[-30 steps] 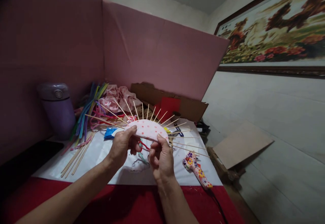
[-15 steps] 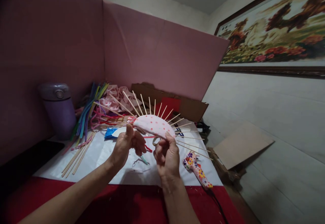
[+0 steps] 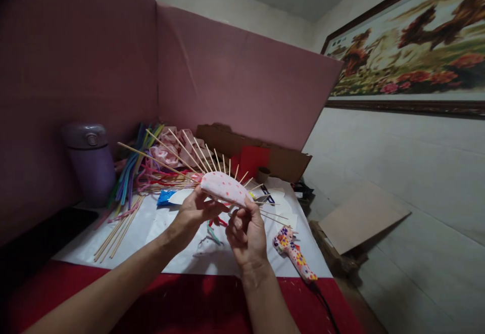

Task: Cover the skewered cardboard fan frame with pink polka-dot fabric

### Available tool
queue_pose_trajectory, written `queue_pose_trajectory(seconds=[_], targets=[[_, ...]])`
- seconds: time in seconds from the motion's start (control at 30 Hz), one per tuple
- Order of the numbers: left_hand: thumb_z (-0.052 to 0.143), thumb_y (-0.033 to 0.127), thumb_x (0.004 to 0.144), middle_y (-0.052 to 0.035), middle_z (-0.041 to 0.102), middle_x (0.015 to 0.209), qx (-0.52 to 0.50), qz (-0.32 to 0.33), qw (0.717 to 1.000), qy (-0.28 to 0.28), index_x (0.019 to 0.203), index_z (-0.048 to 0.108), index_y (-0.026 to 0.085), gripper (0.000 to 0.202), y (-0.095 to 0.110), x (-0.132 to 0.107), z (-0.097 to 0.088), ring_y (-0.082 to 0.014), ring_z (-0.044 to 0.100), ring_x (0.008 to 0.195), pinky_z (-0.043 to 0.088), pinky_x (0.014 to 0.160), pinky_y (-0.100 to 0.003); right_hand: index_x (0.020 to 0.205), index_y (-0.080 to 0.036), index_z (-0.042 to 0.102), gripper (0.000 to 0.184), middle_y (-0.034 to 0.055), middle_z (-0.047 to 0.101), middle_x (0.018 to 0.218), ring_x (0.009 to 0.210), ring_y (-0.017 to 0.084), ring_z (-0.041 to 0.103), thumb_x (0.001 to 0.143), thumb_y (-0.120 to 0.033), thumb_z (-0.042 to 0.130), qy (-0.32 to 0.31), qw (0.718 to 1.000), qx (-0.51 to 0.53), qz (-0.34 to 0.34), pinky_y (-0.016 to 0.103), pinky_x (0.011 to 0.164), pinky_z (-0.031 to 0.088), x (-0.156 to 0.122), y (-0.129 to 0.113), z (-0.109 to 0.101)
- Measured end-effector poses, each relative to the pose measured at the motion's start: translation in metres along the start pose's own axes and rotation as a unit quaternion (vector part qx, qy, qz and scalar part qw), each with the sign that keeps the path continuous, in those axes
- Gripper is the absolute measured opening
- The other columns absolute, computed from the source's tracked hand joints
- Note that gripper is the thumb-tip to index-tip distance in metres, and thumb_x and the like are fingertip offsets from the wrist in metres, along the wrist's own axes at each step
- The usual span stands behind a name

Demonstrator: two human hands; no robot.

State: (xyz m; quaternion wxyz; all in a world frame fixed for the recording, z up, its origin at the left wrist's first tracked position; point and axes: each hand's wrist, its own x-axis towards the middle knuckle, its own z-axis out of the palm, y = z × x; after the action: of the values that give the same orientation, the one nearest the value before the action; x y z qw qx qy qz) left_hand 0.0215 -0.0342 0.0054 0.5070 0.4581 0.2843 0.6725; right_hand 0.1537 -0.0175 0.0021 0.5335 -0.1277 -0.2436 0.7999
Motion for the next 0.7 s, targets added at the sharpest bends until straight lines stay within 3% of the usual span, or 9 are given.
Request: queue_pose_trajectory(seconds=[0.03, 0.1, 0.2, 0.43, 0.7], targets=[[0.072, 0.033, 0.066, -0.0016, 0.062, 0.069, 0.002, 0.001, 1.000, 0.005, 0.085, 0.061, 0.015, 0.028, -0.001, -0.001, 0.000, -0.0102, 0.055, 0.053, 0.041, 0.044, -0.020, 0.052, -0.013, 0.058, 0.027, -0.0052, 0.048, 0.034, 0.020, 0.000, 0.022, 0.075, -0.027, 0.056, -0.014, 1.000, 0.006, 0.005, 0.011, 0.021, 0.016, 0.000, 0.000, -0.001], [0.063, 0.041, 0.074, 0.0013, 0.055, 0.050, 0.012, 0.001, 0.999, 0.038, 0.069, 0.060, 0.013, 0.029, -0.004, 0.001, -0.003, -0.0057, 0.043, 0.040, 0.032, 0.038, -0.018, 0.054, -0.014, 0.057, 0.029, -0.0062, 0.047, 0.036, 0.021, 0.001, 0.020, 0.079, -0.027, 0.053, -0.045, 0.999, 0.021, 0.003, 0.011, 0.022, 0.016, 0.001, -0.003, -0.004], [0.062, 0.046, 0.072, 0.0034, 0.051, 0.043, 0.019, -0.010, 0.996, 0.091, 0.067, 0.059, 0.012, 0.035, -0.009, 0.008, -0.016, -0.0034, 0.034, 0.031, 0.022, 0.032, -0.017, 0.055, -0.014, 0.055, 0.032, -0.0076, 0.043, 0.037, 0.023, 0.001, 0.015, 0.084, -0.027, 0.047, -0.090, 0.995, 0.037, -0.007, 0.013, 0.022, 0.012, 0.002, -0.010, -0.007], [0.066, 0.046, 0.062, 0.0026, 0.051, 0.039, 0.071, -0.020, 0.974, 0.216, 0.059, 0.057, 0.012, 0.036, -0.013, 0.027, -0.047, -0.0054, 0.037, 0.026, 0.022, 0.027, -0.017, 0.057, -0.015, 0.052, 0.033, -0.0099, 0.039, 0.037, 0.023, 0.001, 0.017, 0.087, -0.027, 0.045, -0.152, 0.983, 0.038, -0.097, 0.014, 0.023, 0.010, 0.002, -0.024, -0.010], [0.060, 0.034, 0.066, 0.0018, 0.053, 0.039, 0.133, 0.014, 0.934, 0.330, 0.057, 0.056, 0.013, 0.023, -0.015, 0.037, -0.065, -0.0082, 0.042, 0.027, 0.029, 0.027, -0.018, 0.062, -0.015, 0.050, 0.036, -0.0094, 0.039, 0.042, 0.027, 0.001, 0.019, 0.092, -0.029, 0.035, -0.181, 0.966, 0.115, -0.144, 0.014, 0.027, 0.014, -0.003, -0.031, -0.012]])
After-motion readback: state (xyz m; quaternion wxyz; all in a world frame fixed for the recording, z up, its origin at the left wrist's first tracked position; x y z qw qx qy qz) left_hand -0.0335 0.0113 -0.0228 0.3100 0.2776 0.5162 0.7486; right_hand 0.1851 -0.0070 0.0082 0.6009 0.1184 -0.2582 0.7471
